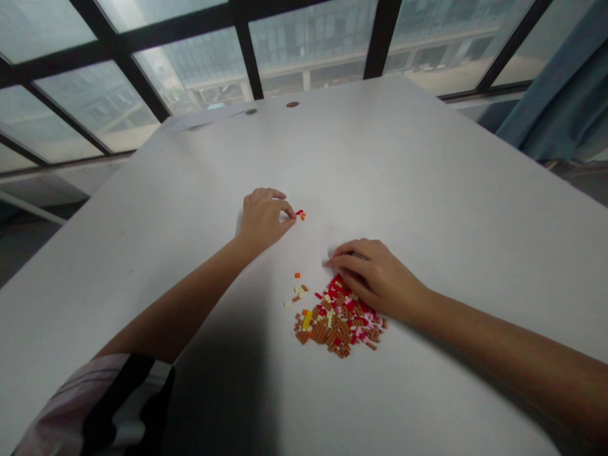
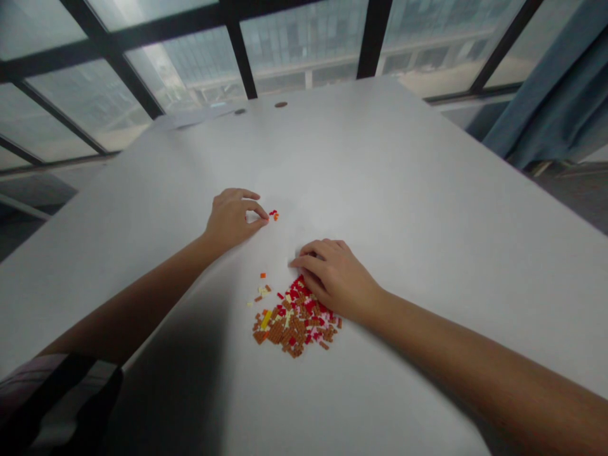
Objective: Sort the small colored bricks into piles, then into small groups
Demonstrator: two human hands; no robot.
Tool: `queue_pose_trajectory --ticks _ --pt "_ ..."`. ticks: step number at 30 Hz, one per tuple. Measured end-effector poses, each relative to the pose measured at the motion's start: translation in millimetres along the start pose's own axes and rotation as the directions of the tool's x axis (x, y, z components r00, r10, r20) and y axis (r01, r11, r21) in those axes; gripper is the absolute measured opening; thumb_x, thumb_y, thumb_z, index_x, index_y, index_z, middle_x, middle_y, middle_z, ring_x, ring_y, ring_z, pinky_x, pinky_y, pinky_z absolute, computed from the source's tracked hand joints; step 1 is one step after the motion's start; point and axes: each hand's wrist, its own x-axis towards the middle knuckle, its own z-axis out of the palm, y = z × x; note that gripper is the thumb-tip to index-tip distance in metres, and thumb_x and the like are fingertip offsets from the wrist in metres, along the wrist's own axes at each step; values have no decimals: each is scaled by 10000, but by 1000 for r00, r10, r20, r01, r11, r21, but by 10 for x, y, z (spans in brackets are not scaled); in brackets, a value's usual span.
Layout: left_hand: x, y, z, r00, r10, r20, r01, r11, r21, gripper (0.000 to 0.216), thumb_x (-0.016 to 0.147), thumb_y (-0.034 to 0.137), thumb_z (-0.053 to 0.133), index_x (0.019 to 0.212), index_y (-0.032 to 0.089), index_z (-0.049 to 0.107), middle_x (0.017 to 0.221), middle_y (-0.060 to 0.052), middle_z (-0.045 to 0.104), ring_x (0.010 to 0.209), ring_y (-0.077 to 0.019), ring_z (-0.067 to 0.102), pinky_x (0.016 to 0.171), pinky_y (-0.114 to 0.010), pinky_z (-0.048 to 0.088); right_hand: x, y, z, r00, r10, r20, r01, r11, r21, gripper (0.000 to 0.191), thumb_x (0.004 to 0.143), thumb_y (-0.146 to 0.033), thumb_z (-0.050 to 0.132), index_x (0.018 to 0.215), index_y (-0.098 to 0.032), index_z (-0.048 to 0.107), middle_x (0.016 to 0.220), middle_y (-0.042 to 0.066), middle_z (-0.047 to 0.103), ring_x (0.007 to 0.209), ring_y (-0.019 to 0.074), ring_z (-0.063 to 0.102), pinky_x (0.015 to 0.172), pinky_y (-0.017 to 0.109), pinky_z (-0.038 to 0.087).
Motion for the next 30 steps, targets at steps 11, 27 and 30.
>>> queue_pose_trajectory --ticks 11,27,30 --pt "-34 185 -90 988 152 12 -152 975 160 123 897 238 646 824 244 745 1241 -75 668 1283 -322 505 1056 -526 348 7 -21 -28 1000 -3 19 3 1000 -1 265 948 -170 480 1105 -194 692 1091 122 695 984 262 636 854 468 486" --pt "-34 89 -14 963 259 -82 -232 942 244 118 869 240 671 805 232 770 1208 -87 668 1233 -327 523 1030 -533 358 8 -11 -22 1000 -31 0 31 999 -32 258 954 -169 469 1099 -185 682 1080 118 691 966 253 634 832 451 497" --pt "-58 74 -34 964 249 -97 -222 948 228 132 875 231 658 802 244 767 1185 -76 678 1203 -311 541 1016 -520 367 7 -7 -24 1000 -29 -1 29 999 -31 261 955 -168 463 1097 -184 682 1079 121 690 970 255 636 838 456 497"
